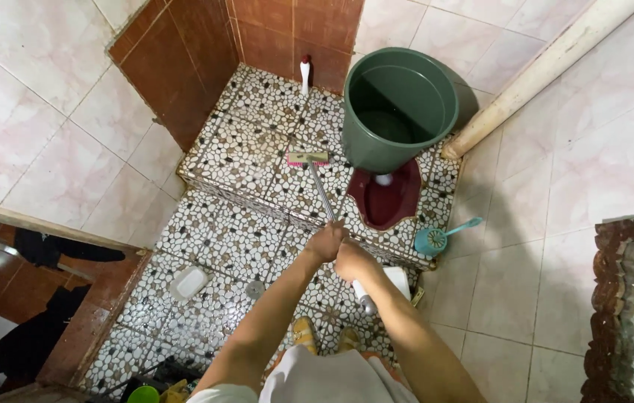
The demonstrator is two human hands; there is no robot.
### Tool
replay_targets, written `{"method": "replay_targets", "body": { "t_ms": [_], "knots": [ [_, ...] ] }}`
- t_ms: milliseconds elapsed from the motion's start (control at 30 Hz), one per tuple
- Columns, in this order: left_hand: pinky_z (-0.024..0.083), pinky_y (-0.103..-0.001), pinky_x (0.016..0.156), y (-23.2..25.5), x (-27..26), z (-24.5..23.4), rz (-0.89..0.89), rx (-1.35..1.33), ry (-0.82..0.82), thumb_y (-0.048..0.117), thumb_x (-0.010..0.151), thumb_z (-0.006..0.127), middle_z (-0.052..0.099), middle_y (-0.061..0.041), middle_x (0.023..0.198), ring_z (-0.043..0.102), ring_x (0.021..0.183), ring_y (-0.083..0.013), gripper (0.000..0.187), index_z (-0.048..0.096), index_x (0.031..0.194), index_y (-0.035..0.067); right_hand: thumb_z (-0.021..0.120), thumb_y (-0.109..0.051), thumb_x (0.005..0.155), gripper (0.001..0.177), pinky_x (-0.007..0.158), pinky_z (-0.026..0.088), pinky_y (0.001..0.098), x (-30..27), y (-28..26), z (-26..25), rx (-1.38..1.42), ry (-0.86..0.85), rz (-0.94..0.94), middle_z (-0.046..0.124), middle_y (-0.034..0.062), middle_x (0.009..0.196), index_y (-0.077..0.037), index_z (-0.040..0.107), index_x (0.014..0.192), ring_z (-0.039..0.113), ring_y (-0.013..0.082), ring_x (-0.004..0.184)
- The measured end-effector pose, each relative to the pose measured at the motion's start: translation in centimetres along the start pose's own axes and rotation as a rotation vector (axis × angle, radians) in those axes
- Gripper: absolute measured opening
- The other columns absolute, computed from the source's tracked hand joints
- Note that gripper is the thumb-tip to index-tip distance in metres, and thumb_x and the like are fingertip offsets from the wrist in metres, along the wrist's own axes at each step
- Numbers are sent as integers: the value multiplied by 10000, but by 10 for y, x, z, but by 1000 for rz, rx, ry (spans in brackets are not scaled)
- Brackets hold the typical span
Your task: Scrubbing a tiled floor in a bathroom or utility area using a long-handled brush.
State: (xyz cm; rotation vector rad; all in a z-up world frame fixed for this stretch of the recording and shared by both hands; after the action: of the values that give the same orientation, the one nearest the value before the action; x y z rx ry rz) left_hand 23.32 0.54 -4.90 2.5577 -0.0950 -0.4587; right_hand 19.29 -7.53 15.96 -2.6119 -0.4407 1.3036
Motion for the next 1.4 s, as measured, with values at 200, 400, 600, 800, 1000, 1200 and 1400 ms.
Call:
{"method": "replay_targets", "body": {
  "t_ms": [200, 400, 600, 800, 1000, 1200, 1400],
  "knots": [
    [469, -450, 1136, 35, -52, -69, 133, 290, -27, 113, 973, 495, 540, -127, 1507, 514, 1363, -433, 428, 643, 1370, 54, 639, 101, 817, 816, 1025, 486, 574, 63, 23, 29, -67, -34, 19, 549, 359, 1347, 186, 229, 1517, 614, 449, 1217],
    [271, -546, 1234, -14, -19, 20, -73, 106, -159, -29, 845, 689, 104, -160, 1706, 59, 1544, -491, 835, 300, 1573, 95, 348, -13, 977, 563, 1004, 498, 599, 70, 27, 52, 153, -6, 0, 619, 321, 1292, 155, 239, 1503, 624, 434, 1218],
    [502, -496, 1024, 90, -75, -80, -259, -302, 55, 351, 1013, 343, 696, -185, 1267, 653, 1218, -356, 511, 736, 1100, 36, 581, 94, 869, 631, 1009, 518, 548, -4, 44, 7, -77, -85, -58, 591, 350, 1323, 188, 347, 1447, 623, 439, 1212],
    [610, -526, 886, 65, -17, 9, 35, -47, 16, 103, 971, 456, 552, -293, 1405, 673, 1135, -458, 337, 631, 1243, 7, 571, 138, 833, 800, 1064, 458, 612, -33, 67, -12, -64, -123, -44, 356, 360, 1531, 165, 166, 1521, 621, 430, 1218],
    [522, -551, 1055, 26, 29, 73, -86, 200, -86, -35, 884, 672, 184, -168, 1685, 287, 1484, -497, 532, 543, 1386, 85, 312, 35, 981, 530, 1103, 432, 577, -55, 54, -27, 16, -105, -15, 489, 298, 1474, 113, 302, 1505, 536, 402, 1335],
    [703, -280, 706, 146, -30, -35, 64, -174, 13, -185, 893, 529, 701, -214, 1165, 694, 1045, -349, 389, 710, 1179, 7, 402, -144, 1048, 360, 526, 485, 266, -79, 111, -72, -28, -193, 120, 640, 62, 916, -91, 459, 1400, 609, 135, 662],
    [505, -420, 1116, 119, 4, -5, -25, -116, -77, -154, 923, 523, 456, -235, 1471, 134, 1485, -562, 304, 668, 1136, 7, 303, -260, 1084, 501, 504, 422, 245, -46, 113, -60, 19, -226, 284, 550, 7, 818, -167, 298, 1577, 521, 102, 599]
  ]
}}
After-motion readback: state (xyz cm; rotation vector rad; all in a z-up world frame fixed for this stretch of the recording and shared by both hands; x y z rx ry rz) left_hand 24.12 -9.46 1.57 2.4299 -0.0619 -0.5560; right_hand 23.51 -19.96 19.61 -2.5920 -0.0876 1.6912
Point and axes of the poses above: each hand's wrist, its own x-axis towards the middle knuckle, its own z-axis out of the palm, y = z × x, the point moved 1 cm from there along x, towards the middle knuckle
